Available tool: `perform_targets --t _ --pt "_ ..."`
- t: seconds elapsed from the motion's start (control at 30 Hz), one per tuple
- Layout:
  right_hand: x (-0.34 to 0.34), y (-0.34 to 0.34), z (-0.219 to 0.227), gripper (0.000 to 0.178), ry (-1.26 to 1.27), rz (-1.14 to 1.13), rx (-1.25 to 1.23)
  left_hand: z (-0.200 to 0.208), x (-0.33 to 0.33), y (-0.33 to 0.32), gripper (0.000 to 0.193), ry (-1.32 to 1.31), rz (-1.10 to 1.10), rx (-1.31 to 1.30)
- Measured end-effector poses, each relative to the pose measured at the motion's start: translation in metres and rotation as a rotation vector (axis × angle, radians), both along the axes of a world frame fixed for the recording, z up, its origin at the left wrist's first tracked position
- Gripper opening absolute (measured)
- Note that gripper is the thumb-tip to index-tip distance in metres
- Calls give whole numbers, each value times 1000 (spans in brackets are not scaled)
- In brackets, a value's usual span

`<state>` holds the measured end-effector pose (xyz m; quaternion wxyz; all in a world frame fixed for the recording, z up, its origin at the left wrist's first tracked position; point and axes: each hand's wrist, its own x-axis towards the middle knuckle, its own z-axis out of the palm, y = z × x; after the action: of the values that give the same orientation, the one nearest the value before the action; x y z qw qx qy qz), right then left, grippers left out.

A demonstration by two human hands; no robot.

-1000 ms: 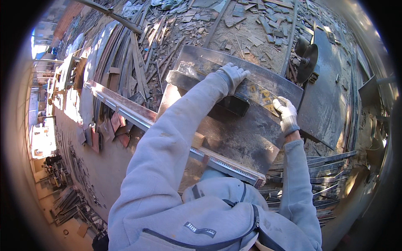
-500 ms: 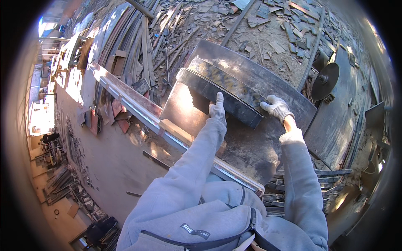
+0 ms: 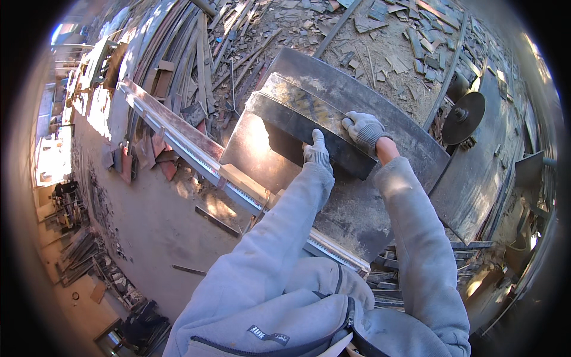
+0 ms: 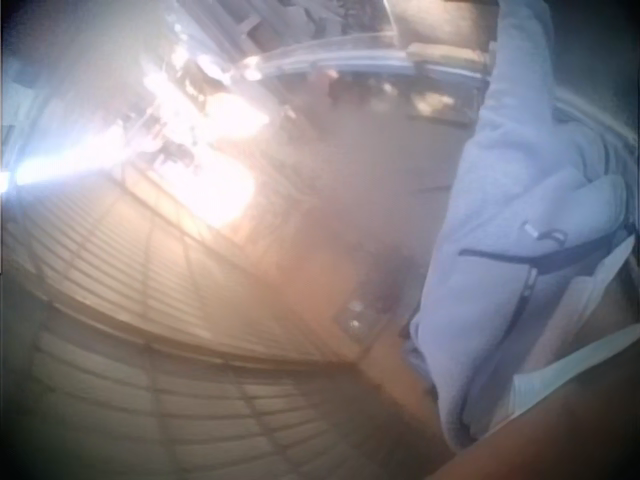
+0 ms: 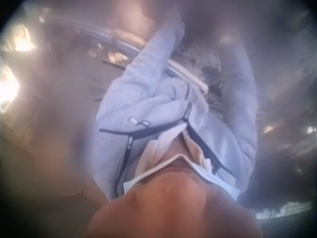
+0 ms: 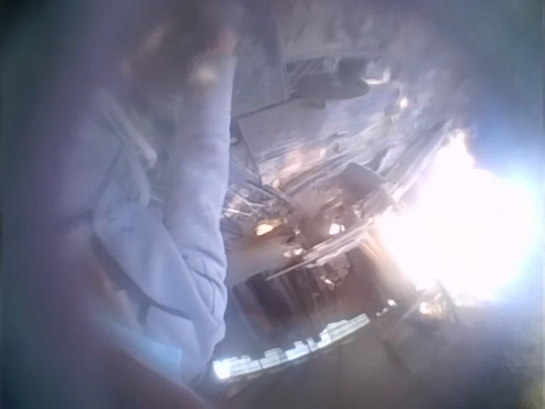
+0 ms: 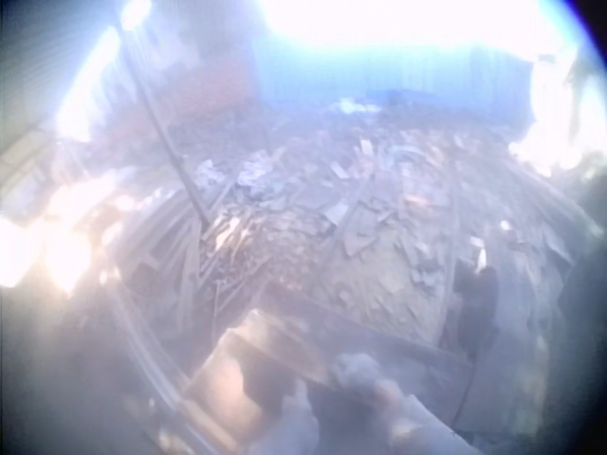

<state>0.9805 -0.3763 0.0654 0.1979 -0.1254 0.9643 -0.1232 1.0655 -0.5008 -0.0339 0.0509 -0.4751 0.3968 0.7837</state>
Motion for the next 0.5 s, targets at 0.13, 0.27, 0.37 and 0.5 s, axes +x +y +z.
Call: perform_targets --t 0.13,0.27,0.37,0.5 --pt "1 8 -2 47 -18 -17 -57 -7 -4 -11 76 -81 -107 -141" --pt "14 51 -4 65 129 -289 -269 -14 3 -27 48 192 37 257" --pt "37 106 0 74 18 -643 -486 -17 5 -36 49 188 -25 318" --pt "74 133 -14 87 -516 -947 -1002 -17 3 -43 54 212 -81 320"
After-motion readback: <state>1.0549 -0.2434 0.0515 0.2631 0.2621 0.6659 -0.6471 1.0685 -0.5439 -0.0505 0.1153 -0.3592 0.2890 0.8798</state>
